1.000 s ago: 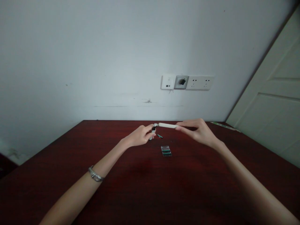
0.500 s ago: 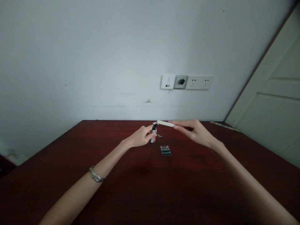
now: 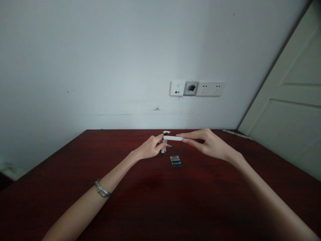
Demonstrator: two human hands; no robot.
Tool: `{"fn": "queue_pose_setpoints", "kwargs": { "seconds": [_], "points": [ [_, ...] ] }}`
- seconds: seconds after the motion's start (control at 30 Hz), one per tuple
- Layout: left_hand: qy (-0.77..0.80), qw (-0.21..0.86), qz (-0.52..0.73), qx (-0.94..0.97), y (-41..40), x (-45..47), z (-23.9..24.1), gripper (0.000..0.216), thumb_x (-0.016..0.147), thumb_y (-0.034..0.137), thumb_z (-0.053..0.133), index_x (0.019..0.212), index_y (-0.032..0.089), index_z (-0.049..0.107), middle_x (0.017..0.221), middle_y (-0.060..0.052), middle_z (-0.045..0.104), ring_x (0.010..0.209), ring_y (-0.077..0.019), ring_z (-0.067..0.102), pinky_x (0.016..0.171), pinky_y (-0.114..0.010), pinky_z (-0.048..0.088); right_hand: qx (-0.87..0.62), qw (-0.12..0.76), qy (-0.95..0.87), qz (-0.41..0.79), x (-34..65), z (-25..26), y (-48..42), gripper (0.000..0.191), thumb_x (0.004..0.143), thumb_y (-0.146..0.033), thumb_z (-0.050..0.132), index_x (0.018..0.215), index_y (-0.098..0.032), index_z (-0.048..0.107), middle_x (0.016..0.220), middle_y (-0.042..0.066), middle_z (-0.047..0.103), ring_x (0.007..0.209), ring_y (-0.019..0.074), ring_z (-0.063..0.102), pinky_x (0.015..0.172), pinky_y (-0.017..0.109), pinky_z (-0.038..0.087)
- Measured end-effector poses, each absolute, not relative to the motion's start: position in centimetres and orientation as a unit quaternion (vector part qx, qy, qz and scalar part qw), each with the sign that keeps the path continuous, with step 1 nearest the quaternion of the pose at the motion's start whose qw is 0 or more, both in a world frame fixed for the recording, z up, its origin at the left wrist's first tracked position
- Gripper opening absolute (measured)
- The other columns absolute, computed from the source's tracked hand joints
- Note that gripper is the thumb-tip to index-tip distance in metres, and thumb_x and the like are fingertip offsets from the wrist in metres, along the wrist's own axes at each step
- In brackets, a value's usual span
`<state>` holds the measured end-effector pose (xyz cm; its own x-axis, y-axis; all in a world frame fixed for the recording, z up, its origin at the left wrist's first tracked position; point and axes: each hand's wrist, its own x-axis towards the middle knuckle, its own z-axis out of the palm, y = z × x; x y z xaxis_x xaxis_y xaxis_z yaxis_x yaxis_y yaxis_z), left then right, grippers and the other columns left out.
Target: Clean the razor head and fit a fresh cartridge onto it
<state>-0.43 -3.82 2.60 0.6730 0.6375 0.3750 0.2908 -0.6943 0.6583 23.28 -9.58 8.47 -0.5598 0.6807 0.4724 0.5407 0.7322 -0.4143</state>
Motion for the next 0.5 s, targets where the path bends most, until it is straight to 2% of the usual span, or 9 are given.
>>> {"fn": "queue_pose_setpoints", "kwargs": {
  "seconds": [0.07, 0.13, 0.23, 0.37, 0.5],
  "points": [
    [0.272, 0.291, 0.311, 0.863, -3.6, -0.5, 2.4, 0.013, 0.089, 0.026, 0.046, 0.086, 0.015, 0.051, 0.07, -0.004, 0.066, 0.063, -0.013, 0.062, 0.062, -0.025, 0.048, -0.363, 0.334, -0.859, 0.133, 23.0, 8.7, -9.9, 0.029, 0.088, -0.036, 0.049, 0.107, -0.023, 0.067, 0.106, 0.004, 0.07, 0.095, 0.0224, 0.064, 0.084, 0.035, 0.05],
    [0.275, 0.297, 0.317, 0.858, -3.4, -0.5, 2.1, 0.014, 0.09, 0.027, 0.045, 0.085, 0.015, 0.05, 0.071, -0.004, 0.066, 0.063, -0.013, 0.062, 0.063, -0.025, 0.048, -0.395, 0.364, -0.824, 0.181, 22.7, 8.7, -10.1, 0.027, 0.088, -0.039, 0.048, 0.093, -0.019, 0.067, 0.081, 0.004, 0.071, 0.073, 0.0174, 0.064, 0.065, 0.029, 0.05],
    [0.281, 0.301, 0.321, 0.853, -3.1, -0.5, 1.8, 0.015, 0.09, 0.029, 0.045, 0.085, 0.015, 0.049, 0.071, -0.004, 0.066, 0.063, -0.0128, 0.062, 0.062, -0.025, 0.048, -0.426, 0.381, -0.752, 0.329, 22.1, 7.9, -10.3, 0.028, 0.088, -0.044, 0.047, 0.079, -0.019, 0.054, 0.053, -0.004, 0.052, 0.041, 0.0087, 0.045, 0.037, 0.021, 0.035],
    [0.28, 0.309, 0.323, 0.849, -2.9, -0.5, 1.6, 0.015, 0.09, 0.028, 0.045, 0.084, 0.016, 0.049, 0.069, -0.003, 0.065, 0.062, -0.0124, 0.061, 0.062, -0.024, 0.048, -0.389, 0.427, -0.654, 0.488, 20.3, 5.6, -10.9, 0.026, 0.085, -0.046, 0.05, 0.083, -0.02, 0.047, 0.051, -0.009, 0.039, 0.035, 0.0043, 0.028, 0.032, 0.017, 0.021],
    [0.269, 0.313, 0.326, 0.851, -3.1, -0.4, 1.7, 0.016, 0.09, 0.03, 0.044, 0.085, 0.015, 0.048, 0.07, -0.003, 0.066, 0.062, -0.0132, 0.062, 0.062, -0.025, 0.048, -0.369, 0.463, -0.601, 0.537, 18.2, 3.2, -11.6, 0.027, 0.085, -0.047, 0.049, 0.086, -0.021, 0.046, 0.053, -0.01, 0.034, 0.038, 0.004, 0.022, 0.033, 0.015, 0.016]
  ]
}}
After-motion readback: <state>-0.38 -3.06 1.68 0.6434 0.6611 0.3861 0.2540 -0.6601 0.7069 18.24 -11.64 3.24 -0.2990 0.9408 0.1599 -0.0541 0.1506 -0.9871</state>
